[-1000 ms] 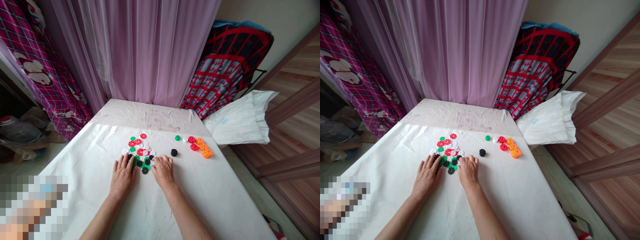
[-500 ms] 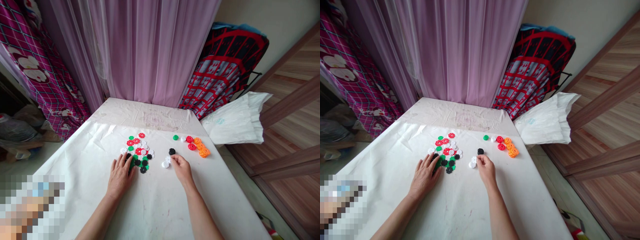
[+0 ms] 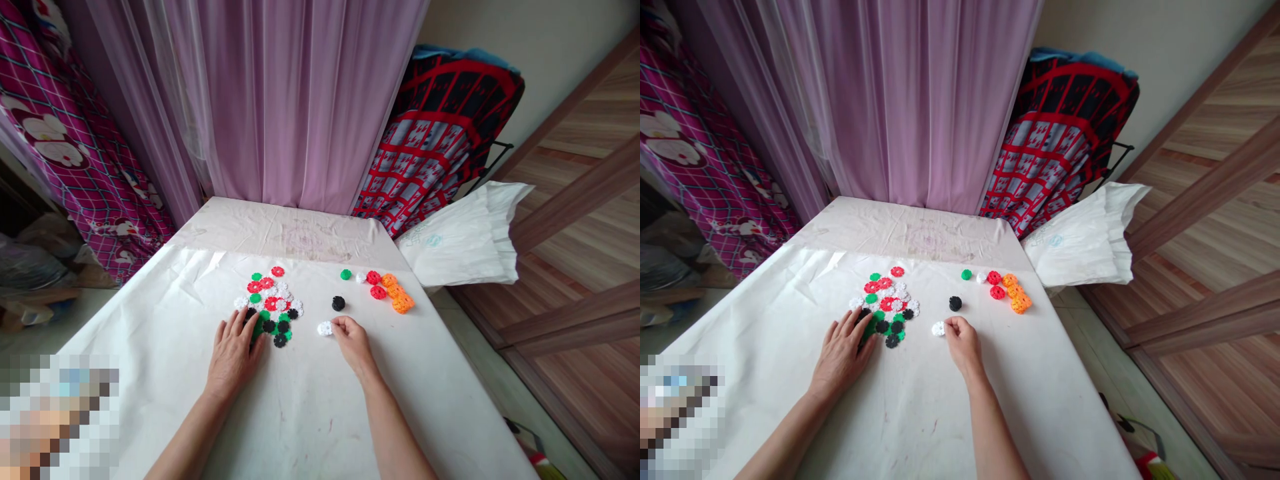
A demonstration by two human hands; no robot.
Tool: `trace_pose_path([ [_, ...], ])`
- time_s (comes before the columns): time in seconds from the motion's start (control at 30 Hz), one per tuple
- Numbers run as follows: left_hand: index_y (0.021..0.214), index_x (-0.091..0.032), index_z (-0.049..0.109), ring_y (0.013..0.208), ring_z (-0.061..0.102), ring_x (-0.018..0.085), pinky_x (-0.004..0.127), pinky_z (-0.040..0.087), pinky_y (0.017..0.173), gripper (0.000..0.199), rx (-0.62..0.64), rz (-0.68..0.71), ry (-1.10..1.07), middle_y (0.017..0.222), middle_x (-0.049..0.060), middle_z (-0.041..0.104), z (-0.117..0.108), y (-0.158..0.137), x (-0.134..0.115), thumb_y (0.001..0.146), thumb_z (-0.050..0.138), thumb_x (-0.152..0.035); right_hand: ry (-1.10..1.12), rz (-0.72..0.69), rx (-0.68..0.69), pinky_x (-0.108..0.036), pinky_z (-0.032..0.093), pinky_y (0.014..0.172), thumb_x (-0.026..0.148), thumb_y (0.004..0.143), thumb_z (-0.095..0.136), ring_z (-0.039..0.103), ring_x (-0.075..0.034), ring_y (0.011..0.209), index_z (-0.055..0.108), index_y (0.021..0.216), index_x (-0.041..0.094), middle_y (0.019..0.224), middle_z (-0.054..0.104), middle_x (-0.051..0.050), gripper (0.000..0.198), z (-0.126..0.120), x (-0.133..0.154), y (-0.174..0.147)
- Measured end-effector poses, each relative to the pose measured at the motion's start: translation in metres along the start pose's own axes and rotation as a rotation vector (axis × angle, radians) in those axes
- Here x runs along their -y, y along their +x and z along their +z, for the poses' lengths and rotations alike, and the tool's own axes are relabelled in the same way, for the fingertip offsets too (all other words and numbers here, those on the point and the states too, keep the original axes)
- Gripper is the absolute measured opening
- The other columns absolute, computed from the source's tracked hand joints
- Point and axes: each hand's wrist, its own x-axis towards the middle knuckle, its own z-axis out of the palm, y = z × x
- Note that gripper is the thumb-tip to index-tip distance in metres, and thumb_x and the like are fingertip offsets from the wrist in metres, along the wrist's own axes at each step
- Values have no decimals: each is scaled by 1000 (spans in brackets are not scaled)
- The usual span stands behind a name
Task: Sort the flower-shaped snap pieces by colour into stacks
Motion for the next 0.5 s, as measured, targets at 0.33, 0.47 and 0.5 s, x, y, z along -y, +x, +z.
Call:
trace_pose_path([
  [0.33, 140, -25, 54, 146, 33, 32, 60, 25, 117, 54, 51, -24, 14, 156, 10, 41, 3, 17, 8, 97, 34, -51, -158, -137, -198, -31, 50, 64, 49, 80, 49, 62, -19, 64, 70, 82, 21, 82, 72, -7, 35, -11, -7, -1],
  [0.47, 150, -23, 40, 151, 20, 31, 57, 16, 121, 66, 175, 22, 51, 163, 11, 26, -3, 75, 15, 96, 30, -59, -192, -280, -266, -29, 49, 64, 45, 84, 47, 61, -17, 63, 70, 81, 19, 82, 71, -9, 35, -9, -13, -6],
  [0.5, 152, -21, 37, 152, 16, 32, 56, 14, 121, 69, 222, 23, 59, 164, 12, 23, -3, 92, 16, 95, 29, -60, -204, -296, -258, -29, 49, 63, 44, 85, 47, 61, -17, 62, 70, 81, 20, 81, 71, -8, 34, -7, -14, -7],
])
